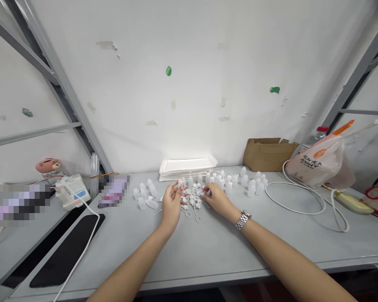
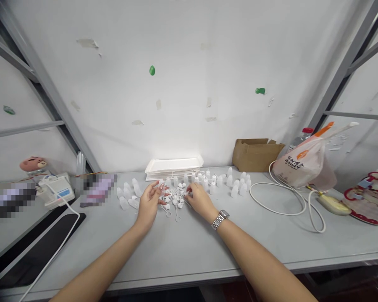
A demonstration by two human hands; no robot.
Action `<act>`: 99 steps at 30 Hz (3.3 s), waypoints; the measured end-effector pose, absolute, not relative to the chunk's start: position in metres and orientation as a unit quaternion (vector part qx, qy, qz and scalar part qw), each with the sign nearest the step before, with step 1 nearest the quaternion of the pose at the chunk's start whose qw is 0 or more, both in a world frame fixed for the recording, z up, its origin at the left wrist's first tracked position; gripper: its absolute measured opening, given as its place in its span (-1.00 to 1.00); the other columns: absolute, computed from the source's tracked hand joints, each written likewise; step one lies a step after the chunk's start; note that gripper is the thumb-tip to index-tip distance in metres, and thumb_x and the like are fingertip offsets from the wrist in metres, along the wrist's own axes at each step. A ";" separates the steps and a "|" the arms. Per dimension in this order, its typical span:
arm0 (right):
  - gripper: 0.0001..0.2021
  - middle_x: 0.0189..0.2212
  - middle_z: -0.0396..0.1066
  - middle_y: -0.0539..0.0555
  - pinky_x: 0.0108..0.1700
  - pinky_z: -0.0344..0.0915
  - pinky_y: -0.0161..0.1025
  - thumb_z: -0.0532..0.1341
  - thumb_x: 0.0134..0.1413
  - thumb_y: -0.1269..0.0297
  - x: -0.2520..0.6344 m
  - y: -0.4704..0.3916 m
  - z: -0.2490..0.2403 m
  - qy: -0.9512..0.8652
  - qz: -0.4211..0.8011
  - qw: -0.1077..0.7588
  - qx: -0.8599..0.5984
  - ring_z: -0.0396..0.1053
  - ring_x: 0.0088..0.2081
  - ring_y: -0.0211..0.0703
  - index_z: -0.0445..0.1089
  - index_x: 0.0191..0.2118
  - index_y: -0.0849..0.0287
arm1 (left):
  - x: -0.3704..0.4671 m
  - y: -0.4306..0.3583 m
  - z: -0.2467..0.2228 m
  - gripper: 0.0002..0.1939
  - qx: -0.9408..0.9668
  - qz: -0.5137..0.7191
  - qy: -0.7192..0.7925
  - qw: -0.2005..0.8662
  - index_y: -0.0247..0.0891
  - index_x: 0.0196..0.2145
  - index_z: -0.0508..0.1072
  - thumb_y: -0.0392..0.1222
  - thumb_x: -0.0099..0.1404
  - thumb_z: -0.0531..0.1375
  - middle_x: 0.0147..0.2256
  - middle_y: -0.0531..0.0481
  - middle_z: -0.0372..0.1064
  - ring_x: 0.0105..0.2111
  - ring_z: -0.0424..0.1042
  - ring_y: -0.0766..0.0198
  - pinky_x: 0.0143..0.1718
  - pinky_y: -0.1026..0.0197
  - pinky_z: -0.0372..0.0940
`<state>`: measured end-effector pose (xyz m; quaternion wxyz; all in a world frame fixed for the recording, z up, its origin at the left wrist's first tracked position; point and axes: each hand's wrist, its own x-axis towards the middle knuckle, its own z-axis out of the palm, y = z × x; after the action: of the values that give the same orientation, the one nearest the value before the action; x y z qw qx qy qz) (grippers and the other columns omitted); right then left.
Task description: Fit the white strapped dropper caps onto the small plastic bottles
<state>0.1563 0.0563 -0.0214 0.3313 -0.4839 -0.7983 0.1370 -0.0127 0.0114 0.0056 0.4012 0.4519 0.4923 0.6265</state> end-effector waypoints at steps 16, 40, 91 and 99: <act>-0.96 -0.38 0.30 0.11 -0.28 0.20 -0.23 0.15 -0.02 0.37 0.161 0.054 -0.012 -0.786 0.163 0.292 -0.520 0.27 -0.34 -0.16 0.31 -0.43 0.20 | -0.013 0.011 0.003 -0.53 0.475 0.624 0.494 0.375 -0.31 -0.05 0.24 0.03 0.16 0.12 -0.27 -0.15 0.38 -0.35 0.43 0.23 -0.58 0.34 0.26; -0.76 -0.33 0.46 0.10 -0.24 0.27 -0.19 0.20 -0.06 0.13 0.166 0.045 0.024 -0.602 0.497 0.508 -0.363 0.36 -0.36 -0.24 0.32 -0.30 0.17 | -0.008 0.009 -0.005 -0.63 0.552 0.546 0.521 0.355 -0.22 -0.10 0.36 -0.02 0.16 0.13 -0.26 -0.10 0.33 -0.30 0.37 0.23 -0.54 0.34 0.26; -0.76 -0.48 0.30 0.00 -0.38 0.19 -0.27 0.17 0.00 0.09 0.164 0.039 0.018 -0.744 0.408 0.389 -0.358 0.23 -0.43 -0.25 0.35 -0.27 0.14 | 0.000 0.002 0.008 -0.54 0.537 0.501 0.473 0.487 -0.30 0.00 0.30 -0.30 0.10 0.14 -0.41 0.02 0.44 -0.45 0.42 0.30 -0.31 0.22 0.33; -0.71 -0.63 0.26 -0.04 -0.47 0.13 -0.30 0.12 0.03 0.05 0.160 0.035 0.012 -0.762 0.369 0.356 -0.395 0.19 -0.55 -0.28 0.24 -0.51 0.16 | -0.010 0.001 -0.002 -0.60 0.693 0.476 0.488 0.234 -0.12 -0.04 0.36 -0.30 0.13 0.13 -0.29 -0.01 0.43 -0.26 0.39 0.22 -0.13 0.10 0.25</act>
<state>0.1597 0.0351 0.0124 0.3562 -0.3951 -0.7623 0.3688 -0.0099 0.0009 -0.0023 0.2342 0.6927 0.4884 0.4761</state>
